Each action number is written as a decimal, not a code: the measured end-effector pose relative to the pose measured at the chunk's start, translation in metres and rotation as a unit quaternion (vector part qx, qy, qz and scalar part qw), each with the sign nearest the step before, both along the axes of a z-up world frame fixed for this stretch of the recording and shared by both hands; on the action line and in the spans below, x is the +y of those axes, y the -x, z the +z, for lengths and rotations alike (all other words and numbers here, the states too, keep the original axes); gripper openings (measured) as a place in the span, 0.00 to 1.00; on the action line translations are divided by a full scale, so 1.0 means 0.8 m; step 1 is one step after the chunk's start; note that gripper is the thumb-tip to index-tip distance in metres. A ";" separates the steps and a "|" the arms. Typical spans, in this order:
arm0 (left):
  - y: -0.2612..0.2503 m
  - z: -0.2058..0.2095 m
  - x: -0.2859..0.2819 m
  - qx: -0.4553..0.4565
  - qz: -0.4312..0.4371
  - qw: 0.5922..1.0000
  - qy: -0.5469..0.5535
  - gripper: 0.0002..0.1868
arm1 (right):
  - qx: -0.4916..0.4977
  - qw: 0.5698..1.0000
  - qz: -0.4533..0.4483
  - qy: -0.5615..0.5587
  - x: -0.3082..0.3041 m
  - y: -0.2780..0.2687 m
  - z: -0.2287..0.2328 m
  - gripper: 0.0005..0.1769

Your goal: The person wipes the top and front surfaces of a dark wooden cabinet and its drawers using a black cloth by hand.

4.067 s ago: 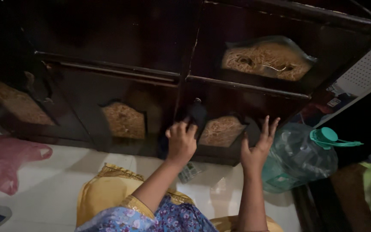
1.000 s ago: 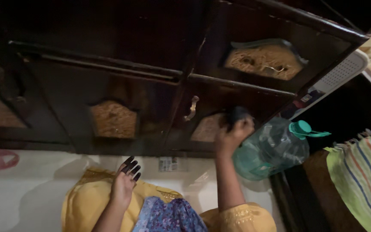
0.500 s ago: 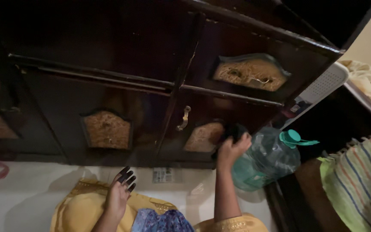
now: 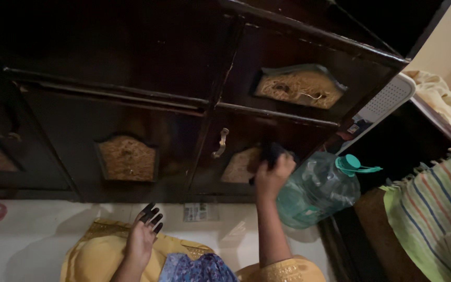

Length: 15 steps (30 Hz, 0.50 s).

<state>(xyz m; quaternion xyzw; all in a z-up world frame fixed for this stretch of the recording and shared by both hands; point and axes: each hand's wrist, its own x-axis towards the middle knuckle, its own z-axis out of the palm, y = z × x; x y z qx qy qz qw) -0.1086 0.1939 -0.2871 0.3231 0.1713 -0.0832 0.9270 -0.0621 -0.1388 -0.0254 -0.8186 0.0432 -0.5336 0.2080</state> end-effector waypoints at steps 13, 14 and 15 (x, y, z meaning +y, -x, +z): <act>0.000 0.020 -0.004 0.015 -0.011 0.999 -0.032 0.25 | -0.022 0.999 0.004 0.029 0.026 -0.002 0.025 0.27; 0.002 0.021 -0.003 0.014 -0.011 0.999 -0.033 0.24 | -0.032 0.998 0.025 0.057 0.035 0.000 0.026 0.26; 0.002 0.022 -0.003 0.018 -0.010 0.999 -0.027 0.24 | -0.034 0.998 0.013 0.055 0.038 0.003 0.028 0.27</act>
